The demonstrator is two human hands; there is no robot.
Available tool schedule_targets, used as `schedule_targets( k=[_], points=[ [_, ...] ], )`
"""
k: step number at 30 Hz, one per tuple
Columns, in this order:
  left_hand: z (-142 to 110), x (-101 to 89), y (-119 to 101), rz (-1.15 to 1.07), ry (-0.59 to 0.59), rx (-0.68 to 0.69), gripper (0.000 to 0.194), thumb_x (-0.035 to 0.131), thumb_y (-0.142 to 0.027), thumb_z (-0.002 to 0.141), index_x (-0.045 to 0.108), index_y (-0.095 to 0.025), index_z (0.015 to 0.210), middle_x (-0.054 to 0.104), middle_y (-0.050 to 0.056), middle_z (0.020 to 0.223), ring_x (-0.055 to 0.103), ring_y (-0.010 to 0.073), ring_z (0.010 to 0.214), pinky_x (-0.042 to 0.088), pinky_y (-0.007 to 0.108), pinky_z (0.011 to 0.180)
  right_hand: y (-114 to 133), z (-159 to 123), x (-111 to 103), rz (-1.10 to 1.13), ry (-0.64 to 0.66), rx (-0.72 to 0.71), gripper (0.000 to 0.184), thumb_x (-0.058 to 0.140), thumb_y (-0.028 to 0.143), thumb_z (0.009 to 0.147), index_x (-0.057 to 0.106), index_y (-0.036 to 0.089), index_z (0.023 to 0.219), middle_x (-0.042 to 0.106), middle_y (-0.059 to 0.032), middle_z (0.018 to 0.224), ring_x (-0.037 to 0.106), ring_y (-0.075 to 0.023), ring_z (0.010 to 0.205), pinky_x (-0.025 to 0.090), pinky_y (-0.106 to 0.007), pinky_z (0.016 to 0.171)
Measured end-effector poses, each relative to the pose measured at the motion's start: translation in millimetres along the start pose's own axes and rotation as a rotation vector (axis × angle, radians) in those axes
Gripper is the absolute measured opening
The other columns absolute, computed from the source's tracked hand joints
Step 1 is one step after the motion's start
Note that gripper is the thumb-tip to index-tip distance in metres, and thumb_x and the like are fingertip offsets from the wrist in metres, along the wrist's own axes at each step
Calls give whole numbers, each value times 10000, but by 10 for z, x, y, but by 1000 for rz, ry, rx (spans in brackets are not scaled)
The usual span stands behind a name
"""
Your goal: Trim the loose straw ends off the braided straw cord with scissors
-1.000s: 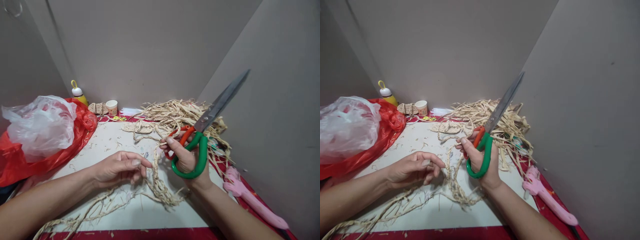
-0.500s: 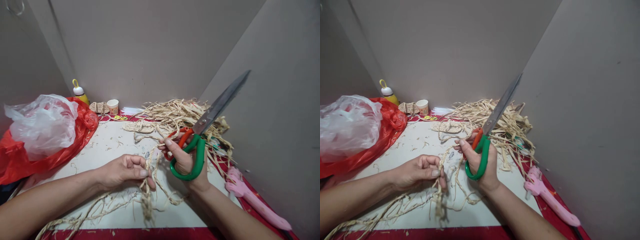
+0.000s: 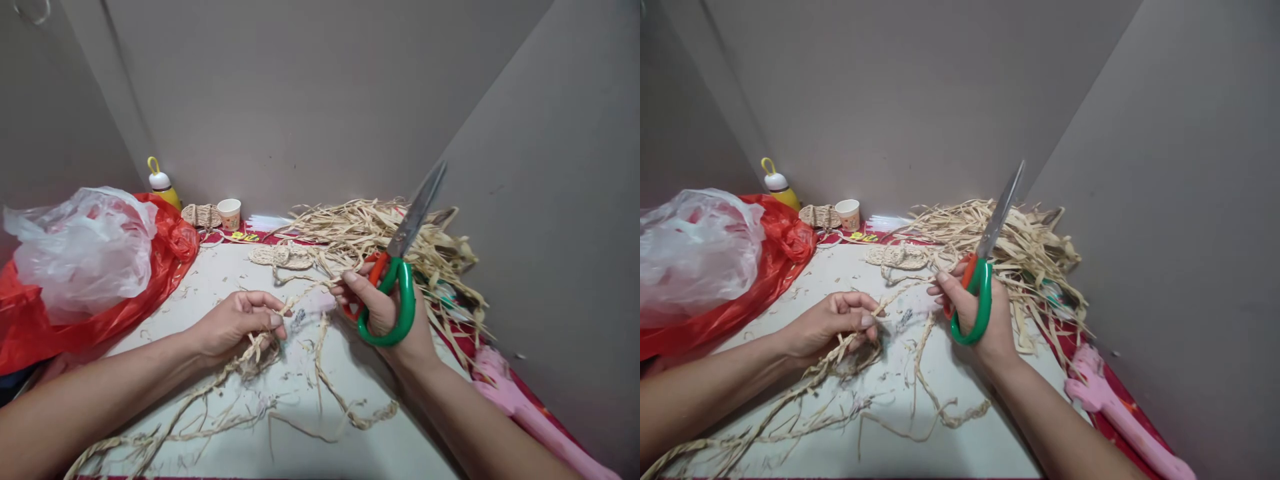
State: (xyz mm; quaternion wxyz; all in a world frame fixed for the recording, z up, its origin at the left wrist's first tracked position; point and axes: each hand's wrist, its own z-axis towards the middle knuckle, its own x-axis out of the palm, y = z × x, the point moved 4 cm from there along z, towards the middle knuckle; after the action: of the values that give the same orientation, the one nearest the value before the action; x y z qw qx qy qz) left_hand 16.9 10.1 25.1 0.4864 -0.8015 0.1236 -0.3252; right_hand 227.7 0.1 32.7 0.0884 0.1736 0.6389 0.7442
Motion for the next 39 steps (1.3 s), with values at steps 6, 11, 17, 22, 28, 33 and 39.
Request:
schedule_targets(
  k=[6,11,17,22,28,33,39],
  points=[
    [-1,-185,-185,30,-211,160,257,777,-248,668,625,-149,849,692,23,705,576,69,511,400,165,482,67,-21,-31,-291,28,-63,343,613,533,759,512,206,788,564,37,544,481,-99,408,389,-220,391],
    [1,-331,-385,16,-284,212,241,801,-224,625,639,-139,781,681,13,702,589,66,586,406,148,506,135,-89,21,-535,86,-168,355,589,563,748,522,215,740,464,57,473,437,-110,416,378,-237,416],
    [30,-392,-421,-83,-249,190,233,805,-205,611,635,-146,759,670,8,662,540,57,519,405,160,491,21,-116,124,-770,338,-376,313,607,512,737,511,221,670,571,19,581,522,-131,520,408,-234,483],
    [-8,-397,-527,-53,-270,292,203,793,-201,620,617,-140,699,623,-23,612,503,47,496,371,162,483,-40,-136,104,-959,392,-499,273,556,504,767,539,232,791,609,8,602,526,-137,494,386,-242,488],
    [-98,-402,-673,24,-326,430,225,805,-202,591,598,-137,650,576,-46,582,483,43,502,354,170,494,-54,-161,104,-1168,433,-616,276,551,476,761,487,222,850,570,31,535,532,-153,447,335,-237,455],
    [-130,-396,-698,154,-351,534,203,794,-221,608,617,-143,669,554,-47,578,460,48,516,363,180,516,-2,-142,127,-1255,440,-645,254,552,457,758,450,229,799,584,17,579,546,-160,477,316,-238,469],
    [-176,-369,-647,485,-435,638,132,721,-244,708,616,-163,709,566,-32,622,474,71,547,381,201,532,32,-128,138,-1337,359,-748,217,544,409,748,431,231,797,571,16,584,540,-162,482,316,-248,481]
  ],
)
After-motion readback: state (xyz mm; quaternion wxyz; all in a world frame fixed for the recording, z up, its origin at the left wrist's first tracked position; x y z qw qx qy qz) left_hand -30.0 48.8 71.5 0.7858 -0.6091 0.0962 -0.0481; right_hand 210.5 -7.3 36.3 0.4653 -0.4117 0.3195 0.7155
